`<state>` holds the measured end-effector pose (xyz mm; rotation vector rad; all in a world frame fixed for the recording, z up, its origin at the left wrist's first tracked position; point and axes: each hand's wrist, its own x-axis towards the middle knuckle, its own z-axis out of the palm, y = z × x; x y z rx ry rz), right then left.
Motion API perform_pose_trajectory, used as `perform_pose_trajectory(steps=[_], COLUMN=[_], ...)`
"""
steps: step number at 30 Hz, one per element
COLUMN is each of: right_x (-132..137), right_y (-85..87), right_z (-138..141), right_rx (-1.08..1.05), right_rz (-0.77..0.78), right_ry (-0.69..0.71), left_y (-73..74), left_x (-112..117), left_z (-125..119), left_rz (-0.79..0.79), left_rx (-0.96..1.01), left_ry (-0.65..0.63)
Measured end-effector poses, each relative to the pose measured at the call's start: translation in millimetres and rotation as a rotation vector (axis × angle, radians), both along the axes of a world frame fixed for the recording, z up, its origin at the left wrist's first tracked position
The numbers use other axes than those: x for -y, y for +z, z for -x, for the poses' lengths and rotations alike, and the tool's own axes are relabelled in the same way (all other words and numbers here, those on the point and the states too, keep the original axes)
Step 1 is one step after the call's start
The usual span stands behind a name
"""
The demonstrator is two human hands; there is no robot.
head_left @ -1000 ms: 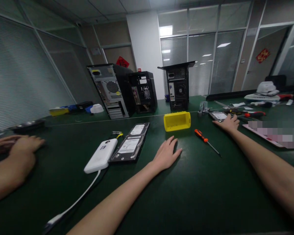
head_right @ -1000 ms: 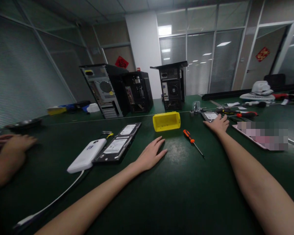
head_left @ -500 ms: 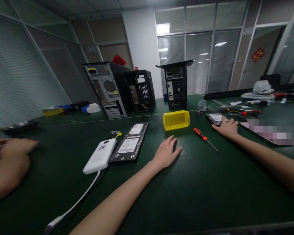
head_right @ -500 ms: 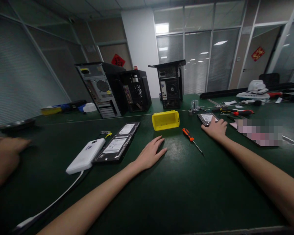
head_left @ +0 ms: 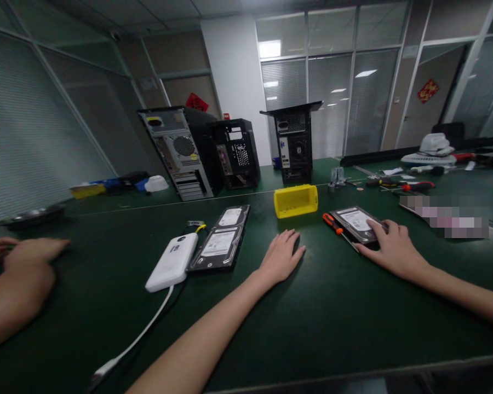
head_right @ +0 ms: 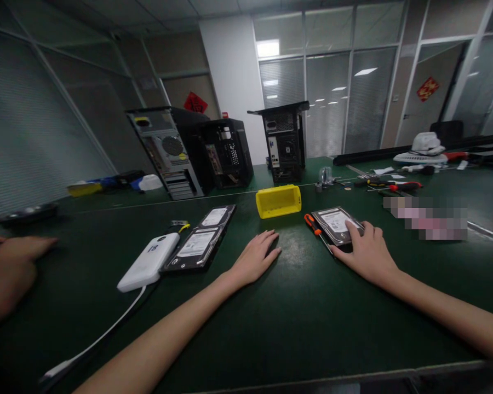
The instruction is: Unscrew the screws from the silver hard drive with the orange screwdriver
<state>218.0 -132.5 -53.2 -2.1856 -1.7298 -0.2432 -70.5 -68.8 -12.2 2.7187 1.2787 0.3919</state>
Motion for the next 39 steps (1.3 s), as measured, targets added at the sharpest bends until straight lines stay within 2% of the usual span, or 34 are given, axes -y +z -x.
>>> perform_pose_trajectory(steps=[6, 10, 16, 21, 27, 34, 39], right_x=[27, 39, 50, 60, 55, 36, 26], right_y=[2.5, 6.4, 15.9, 27.2, 35.4, 42.2, 40.8], right_z=[28, 41, 62, 87, 101, 110, 121], right_rx=[0.007, -0.015, -0.041, -0.08, -0.082, -0.029, -0.024], right_rz=[-0.039, -0.058, -0.065, -0.055, -0.052, -0.048, -0.075], right_ry=[0.112, 0.154, 0.195, 0.257, 0.31, 0.289, 0.265], left_y=[-3.0, -3.1, -6.2, -0.7, 2.5, 1.2, 3.6], left_x=[1, 1, -10, -19, -29, -41, -45], left_z=[1, 0, -4, -5, 1, 6, 18], left_rz=[0.016, 0.039, 0.092, 0.135, 0.087, 0.058, 0.063], left_rx=[-0.016, -0.014, 0.119, 0.253, 0.293, 0.312, 0.285], left_ry=[-0.007, 0.053, 0.137, 0.189, 0.2, 0.19, 0.217])
